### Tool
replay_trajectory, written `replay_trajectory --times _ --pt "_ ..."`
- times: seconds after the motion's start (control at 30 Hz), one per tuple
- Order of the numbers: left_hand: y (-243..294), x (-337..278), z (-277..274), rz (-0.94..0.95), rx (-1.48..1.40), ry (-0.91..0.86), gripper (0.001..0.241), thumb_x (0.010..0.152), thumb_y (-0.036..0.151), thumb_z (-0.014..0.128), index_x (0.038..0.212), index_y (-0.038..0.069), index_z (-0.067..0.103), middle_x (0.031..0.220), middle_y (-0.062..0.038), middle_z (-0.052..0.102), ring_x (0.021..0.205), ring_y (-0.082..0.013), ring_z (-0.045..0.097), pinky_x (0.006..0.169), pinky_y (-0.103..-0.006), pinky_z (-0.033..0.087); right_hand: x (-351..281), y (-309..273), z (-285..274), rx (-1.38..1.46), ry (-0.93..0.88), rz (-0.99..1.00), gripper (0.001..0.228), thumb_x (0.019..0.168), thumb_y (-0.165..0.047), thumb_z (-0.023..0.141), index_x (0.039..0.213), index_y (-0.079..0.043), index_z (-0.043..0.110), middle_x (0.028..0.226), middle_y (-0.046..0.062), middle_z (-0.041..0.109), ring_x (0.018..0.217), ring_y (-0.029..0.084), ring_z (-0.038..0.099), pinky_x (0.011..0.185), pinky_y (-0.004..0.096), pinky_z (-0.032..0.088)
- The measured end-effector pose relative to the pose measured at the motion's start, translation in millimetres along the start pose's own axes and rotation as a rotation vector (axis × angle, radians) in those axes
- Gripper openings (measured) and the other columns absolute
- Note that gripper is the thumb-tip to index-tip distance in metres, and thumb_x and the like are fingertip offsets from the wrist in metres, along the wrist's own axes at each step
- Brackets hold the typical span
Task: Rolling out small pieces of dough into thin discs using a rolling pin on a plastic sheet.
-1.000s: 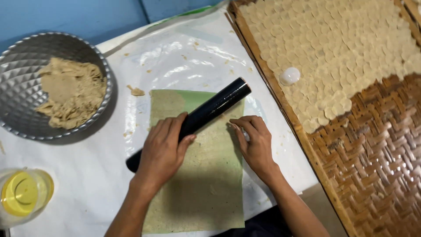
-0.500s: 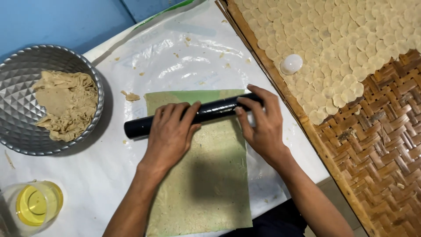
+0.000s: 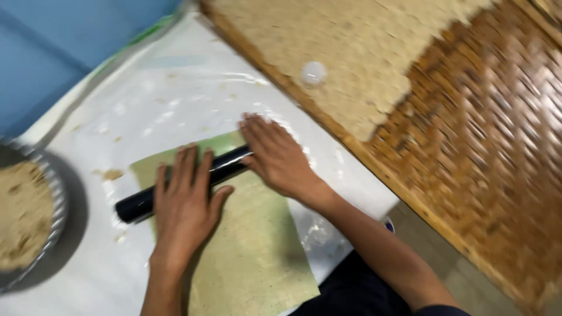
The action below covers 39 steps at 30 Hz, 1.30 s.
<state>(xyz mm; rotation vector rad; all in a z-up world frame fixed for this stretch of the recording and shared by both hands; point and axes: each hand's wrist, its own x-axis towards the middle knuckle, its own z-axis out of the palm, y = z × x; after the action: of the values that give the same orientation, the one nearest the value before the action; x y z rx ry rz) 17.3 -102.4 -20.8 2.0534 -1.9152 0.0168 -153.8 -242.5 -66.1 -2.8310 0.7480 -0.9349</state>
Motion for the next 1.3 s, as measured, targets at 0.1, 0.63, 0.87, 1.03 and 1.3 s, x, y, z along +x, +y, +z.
replay_trajectory --times 0.1,0.63,0.87,1.03,1.3 --pt "3 -2 7 -0.012 0.078 -0.021 0.072 0.097 0.048 0.059 0.149 -0.001 0.052 0.156 -0.026 0.051 0.148 -0.0435 0.043 0.117 -0.0638 0.029 -4 -5 -13 0.114 -0.189 0.128 0.067 0.107 -0.05 0.037 0.154 -0.002 0.04 0.161 0.016 0.041 0.154 0.029 0.036 0.129 0.047 0.027" --pt "-15 -9 20 -0.009 0.097 -0.133 0.08 0.097 0.047 0.061 0.152 -0.011 0.053 0.159 -0.037 0.05 0.156 -0.049 0.034 0.123 -0.0655 0.017 -10 -11 -13 -0.1 -0.235 0.153 0.067 0.108 -0.055 0.038 0.159 -0.011 0.036 0.168 0.005 0.032 0.158 0.017 0.028 0.136 0.036 0.027" --pt "-11 0 7 -0.069 0.031 -0.16 0.068 0.099 0.035 0.061 0.142 -0.017 0.056 0.155 -0.038 0.05 0.152 -0.0477 0.039 0.12 -0.0637 0.025 -10 -7 -13 -0.04 -0.213 0.123 0.068 0.107 -0.053 0.034 0.157 -0.007 0.038 0.166 0.009 0.035 0.157 0.021 0.033 0.133 0.039 0.028" --pt "-6 -2 10 -0.073 0.124 -0.111 0.068 0.1 0.039 0.061 0.142 -0.014 0.057 0.154 -0.035 0.053 0.149 -0.0479 0.043 0.122 -0.0641 0.027 -8 -3 -14 0.003 -0.226 0.073 0.069 0.108 -0.05 0.031 0.156 -0.001 0.037 0.165 0.015 0.037 0.155 0.026 0.036 0.131 0.041 0.027" --pt "-2 4 -8 -0.097 -0.096 0.033 0.062 0.096 0.032 0.068 0.139 -0.011 0.056 0.153 -0.032 0.049 0.144 -0.0469 0.044 0.118 -0.0611 0.033 9 12 -15 0.13 -0.398 0.047 0.073 0.107 -0.055 0.027 0.155 -0.001 0.035 0.162 0.02 0.037 0.152 0.032 0.033 0.127 0.046 0.023"
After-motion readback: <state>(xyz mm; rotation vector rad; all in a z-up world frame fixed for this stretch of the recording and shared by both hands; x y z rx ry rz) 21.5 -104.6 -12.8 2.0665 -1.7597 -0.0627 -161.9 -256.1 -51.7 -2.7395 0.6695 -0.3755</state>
